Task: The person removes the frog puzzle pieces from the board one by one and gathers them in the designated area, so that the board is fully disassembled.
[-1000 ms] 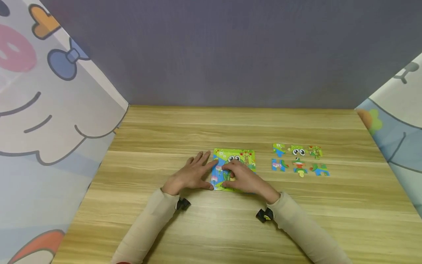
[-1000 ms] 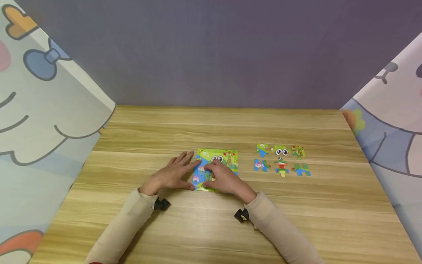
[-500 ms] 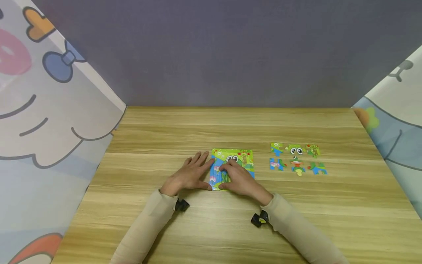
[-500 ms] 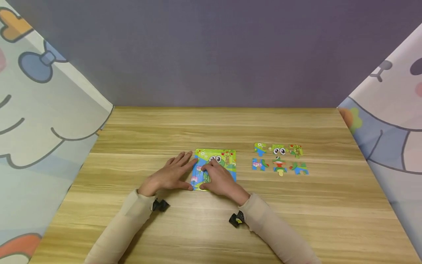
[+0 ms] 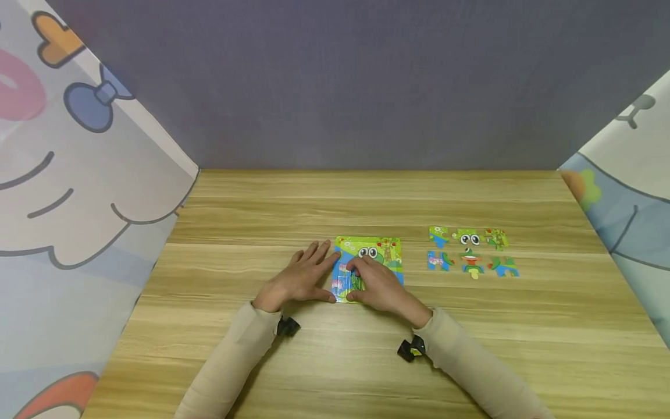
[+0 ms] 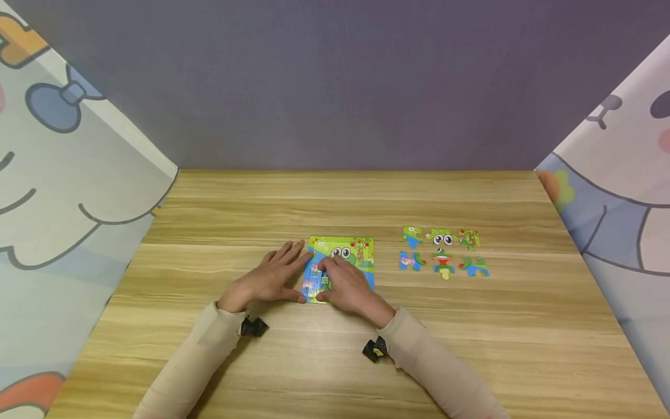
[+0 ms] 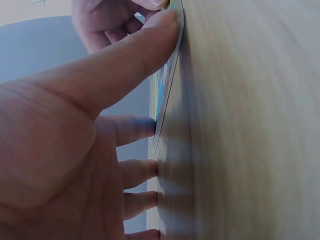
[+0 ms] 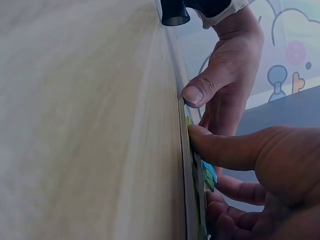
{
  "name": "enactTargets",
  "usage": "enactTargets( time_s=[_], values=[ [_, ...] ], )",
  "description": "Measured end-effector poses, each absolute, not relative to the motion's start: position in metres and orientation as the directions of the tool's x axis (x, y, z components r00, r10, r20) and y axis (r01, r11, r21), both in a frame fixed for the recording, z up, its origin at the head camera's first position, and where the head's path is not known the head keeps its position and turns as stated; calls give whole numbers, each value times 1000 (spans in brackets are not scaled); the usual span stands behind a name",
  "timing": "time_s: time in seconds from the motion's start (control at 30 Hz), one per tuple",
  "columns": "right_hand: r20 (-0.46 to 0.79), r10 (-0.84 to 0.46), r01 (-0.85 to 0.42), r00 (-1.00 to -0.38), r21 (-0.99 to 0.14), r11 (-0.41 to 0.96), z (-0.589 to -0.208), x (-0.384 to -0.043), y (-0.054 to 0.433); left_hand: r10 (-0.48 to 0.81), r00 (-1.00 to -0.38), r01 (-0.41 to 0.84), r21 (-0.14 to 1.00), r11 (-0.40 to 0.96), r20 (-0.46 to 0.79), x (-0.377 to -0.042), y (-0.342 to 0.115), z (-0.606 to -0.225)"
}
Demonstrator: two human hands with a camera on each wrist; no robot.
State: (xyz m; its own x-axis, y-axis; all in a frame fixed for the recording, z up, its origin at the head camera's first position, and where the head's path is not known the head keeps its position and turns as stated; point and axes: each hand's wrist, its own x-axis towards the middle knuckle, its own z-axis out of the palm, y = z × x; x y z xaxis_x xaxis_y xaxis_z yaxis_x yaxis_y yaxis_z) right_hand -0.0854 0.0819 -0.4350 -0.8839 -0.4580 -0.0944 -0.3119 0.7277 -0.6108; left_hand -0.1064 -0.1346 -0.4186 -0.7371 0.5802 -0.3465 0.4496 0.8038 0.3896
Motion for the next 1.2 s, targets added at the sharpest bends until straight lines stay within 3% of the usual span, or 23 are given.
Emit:
enactTargets(
  time_s=[0.93, 1.2],
  values=[
    [-28, -477, -359, -878, -620, 697, -431, -81, 82, 576, -737, 443, 393, 806, -352, -106, -135, -418],
    [21, -559, -352, -829, -797, 491, -428, -89, 91, 571, -739, 437, 391, 810, -358, -106, -135, -418]
  ],
)
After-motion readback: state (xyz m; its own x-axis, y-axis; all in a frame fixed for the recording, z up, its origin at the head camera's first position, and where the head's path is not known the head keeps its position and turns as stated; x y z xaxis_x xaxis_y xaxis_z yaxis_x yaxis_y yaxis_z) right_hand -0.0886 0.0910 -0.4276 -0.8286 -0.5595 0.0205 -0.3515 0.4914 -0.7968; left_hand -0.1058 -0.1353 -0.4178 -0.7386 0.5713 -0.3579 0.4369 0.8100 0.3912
